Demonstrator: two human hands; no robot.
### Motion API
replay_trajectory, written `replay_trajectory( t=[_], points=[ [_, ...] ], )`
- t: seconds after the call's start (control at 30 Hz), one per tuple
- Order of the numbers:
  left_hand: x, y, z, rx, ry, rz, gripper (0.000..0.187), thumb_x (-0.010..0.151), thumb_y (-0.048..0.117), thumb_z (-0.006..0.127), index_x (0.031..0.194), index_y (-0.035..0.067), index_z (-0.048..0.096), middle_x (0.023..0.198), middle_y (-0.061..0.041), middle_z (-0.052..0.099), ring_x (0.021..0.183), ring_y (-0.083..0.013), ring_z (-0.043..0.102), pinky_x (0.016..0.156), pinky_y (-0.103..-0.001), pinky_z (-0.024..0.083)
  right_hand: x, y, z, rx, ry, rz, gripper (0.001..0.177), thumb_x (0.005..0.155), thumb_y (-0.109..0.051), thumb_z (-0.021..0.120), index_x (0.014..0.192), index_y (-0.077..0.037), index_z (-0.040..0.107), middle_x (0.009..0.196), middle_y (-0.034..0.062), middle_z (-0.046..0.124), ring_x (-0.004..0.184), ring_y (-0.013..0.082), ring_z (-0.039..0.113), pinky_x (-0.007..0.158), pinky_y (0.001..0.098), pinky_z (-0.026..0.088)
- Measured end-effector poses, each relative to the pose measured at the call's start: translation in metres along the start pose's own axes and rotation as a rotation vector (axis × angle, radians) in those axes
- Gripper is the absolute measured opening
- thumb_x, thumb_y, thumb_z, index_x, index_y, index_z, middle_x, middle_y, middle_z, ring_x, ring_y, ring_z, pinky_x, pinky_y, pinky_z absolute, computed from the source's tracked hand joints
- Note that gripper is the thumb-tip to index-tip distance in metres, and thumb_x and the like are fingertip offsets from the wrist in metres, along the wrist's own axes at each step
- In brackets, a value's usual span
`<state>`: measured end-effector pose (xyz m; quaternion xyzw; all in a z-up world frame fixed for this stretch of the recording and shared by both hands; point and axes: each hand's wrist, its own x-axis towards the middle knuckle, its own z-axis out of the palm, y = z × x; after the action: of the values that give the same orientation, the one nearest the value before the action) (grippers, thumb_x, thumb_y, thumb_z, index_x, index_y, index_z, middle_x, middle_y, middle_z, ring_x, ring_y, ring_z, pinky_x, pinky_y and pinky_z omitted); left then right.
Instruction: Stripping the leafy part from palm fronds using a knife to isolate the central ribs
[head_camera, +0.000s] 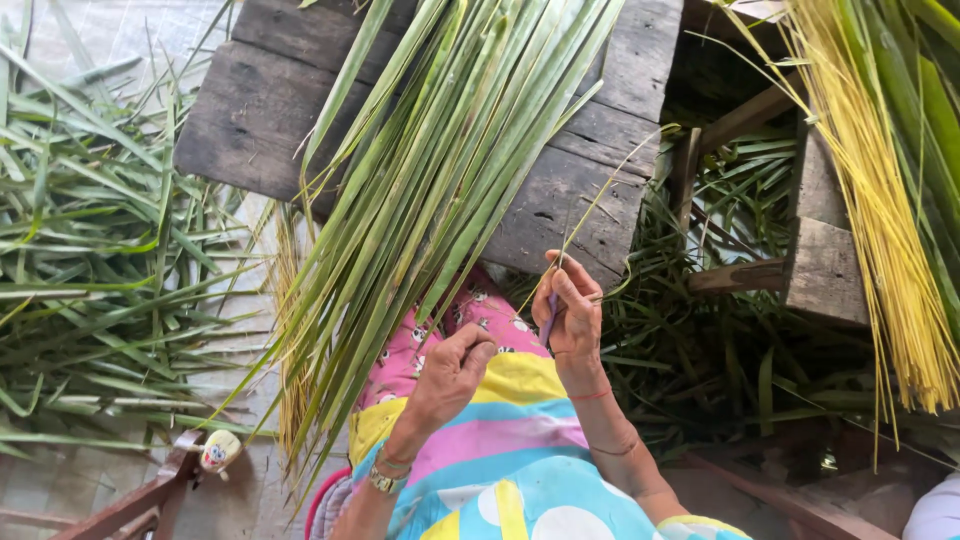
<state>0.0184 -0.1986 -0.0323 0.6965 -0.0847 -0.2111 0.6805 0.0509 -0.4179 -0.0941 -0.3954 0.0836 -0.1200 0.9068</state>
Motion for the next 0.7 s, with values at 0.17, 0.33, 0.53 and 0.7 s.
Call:
replay_trajectory(
  t=[0.17,0.33,0.53,0.7],
  points=[
    [-0.013,-0.007,-0.005,0.022,0.006,-0.015,0.014,0.097,0.015,0.063,0.090,0.012,0.075,0.054,0.000,0.053,0.051,-0.0091,0.051,0.048,-0.023,0.044,0.000,-0.005,0.000,0.042,-0.031,0.044,0.033,0.097,-0.004,0.063,0.127,0.009,0.062,0.067,0.0211,0.053,0.035,0.0255,0.047,0.029,0.0377,0.042],
    [-0.027,0.013,-0.013,0.144,0.003,0.029,0.015,0.103,0.015,0.057,0.089,0.011,0.061,0.066,0.004,0.046,0.056,-0.0075,0.039,0.049,-0.028,0.034,-0.002,-0.011,0.016,0.062,-0.099,0.155,0.036,0.093,-0.011,0.071,0.126,0.004,0.066,0.072,0.0117,0.057,0.040,0.0176,0.043,0.036,0.0291,0.032],
    [-0.043,0.009,-0.013,0.238,0.008,0.051,0.017,0.103,0.017,0.057,0.087,0.013,0.058,0.066,0.004,0.041,0.058,-0.0097,0.035,0.053,-0.029,0.035,0.014,-0.017,-0.002,0.109,-0.081,0.129,0.039,0.096,-0.012,0.071,0.130,0.005,0.063,0.073,0.0102,0.058,0.042,0.0182,0.047,0.037,0.0300,0.038],
    [-0.059,-0.003,-0.020,0.184,-0.042,-0.020,0.013,0.101,0.014,0.058,0.090,0.011,0.064,0.070,0.003,0.049,0.062,-0.0105,0.041,0.055,-0.028,0.038,0.033,-0.028,-0.026,0.132,-0.104,0.054,0.039,0.097,-0.014,0.072,0.131,0.003,0.063,0.075,0.0097,0.060,0.044,0.0193,0.048,0.039,0.0328,0.038]
  ],
)
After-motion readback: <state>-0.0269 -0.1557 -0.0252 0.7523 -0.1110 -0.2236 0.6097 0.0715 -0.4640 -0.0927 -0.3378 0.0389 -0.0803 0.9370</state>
